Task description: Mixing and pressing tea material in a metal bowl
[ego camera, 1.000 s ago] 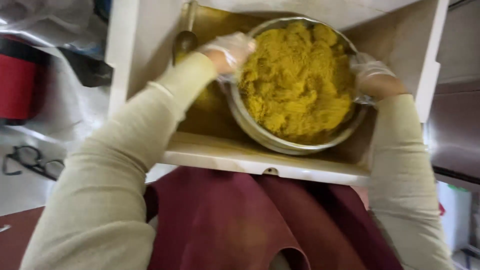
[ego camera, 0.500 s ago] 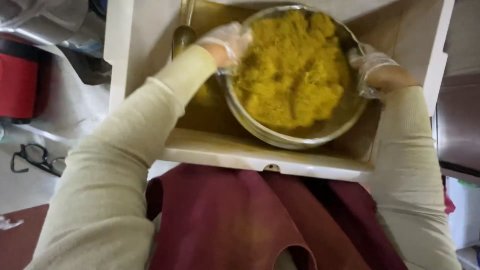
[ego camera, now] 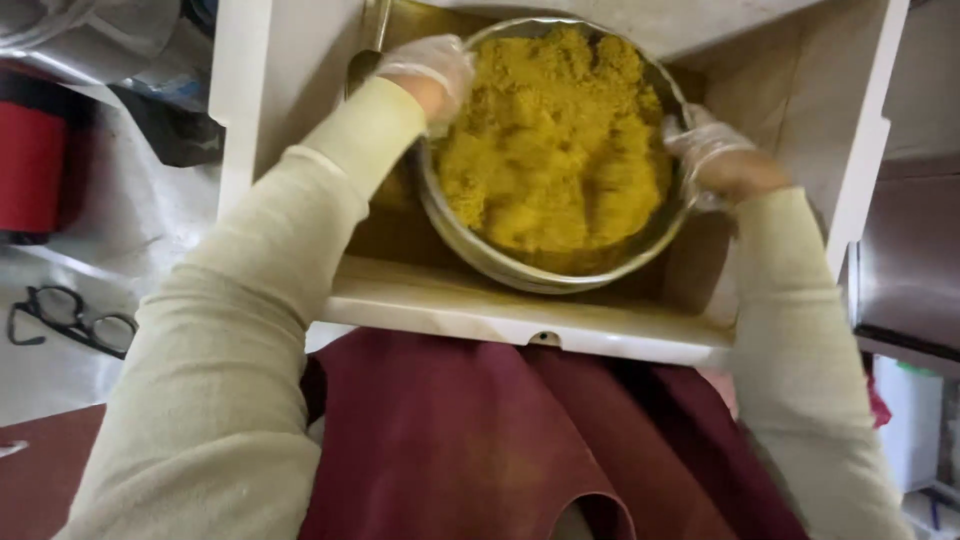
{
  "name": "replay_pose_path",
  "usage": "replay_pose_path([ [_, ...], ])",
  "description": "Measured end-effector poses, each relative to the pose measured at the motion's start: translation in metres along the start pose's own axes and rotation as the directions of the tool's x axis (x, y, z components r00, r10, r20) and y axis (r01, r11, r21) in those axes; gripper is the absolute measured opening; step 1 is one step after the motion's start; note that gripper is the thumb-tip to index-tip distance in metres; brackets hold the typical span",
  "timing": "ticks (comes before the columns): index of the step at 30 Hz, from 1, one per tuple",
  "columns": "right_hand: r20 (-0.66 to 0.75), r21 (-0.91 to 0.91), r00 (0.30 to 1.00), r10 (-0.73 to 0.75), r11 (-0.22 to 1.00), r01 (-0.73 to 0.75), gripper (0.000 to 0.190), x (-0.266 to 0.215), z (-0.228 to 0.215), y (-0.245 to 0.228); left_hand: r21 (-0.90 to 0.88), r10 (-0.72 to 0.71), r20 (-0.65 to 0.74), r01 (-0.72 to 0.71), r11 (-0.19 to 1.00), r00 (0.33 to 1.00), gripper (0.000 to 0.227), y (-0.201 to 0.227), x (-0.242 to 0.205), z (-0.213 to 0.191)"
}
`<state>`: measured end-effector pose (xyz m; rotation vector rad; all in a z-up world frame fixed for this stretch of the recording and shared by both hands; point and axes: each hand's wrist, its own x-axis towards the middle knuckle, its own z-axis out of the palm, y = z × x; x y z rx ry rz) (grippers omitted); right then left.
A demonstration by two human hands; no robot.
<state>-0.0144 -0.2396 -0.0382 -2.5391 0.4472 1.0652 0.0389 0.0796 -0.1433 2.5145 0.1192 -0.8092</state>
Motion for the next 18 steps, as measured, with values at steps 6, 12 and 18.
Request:
replay_pose_path([
  [6,-0.108,-0.368,0.987,-0.122,0.927,0.075,0.131,0.027,-0.002,0.023,0.597,0.356,0.279,-0.451,0.663,0.892,0.018,0.005,0.001,0.011],
  [12,-0.113,-0.160,0.990,-0.087,0.985,0.069,0.073,0.050,-0.011,0.034,0.508,0.428,0.133,-0.433,0.745,0.894,0.029,0.008,0.018,0.015],
  [18,-0.174,-0.173,0.951,-0.254,0.959,0.225,0.063,0.055,-0.006,0.040,0.439,0.239,0.096,-0.257,0.861,0.966,0.041,-0.001,0.001,-0.004],
])
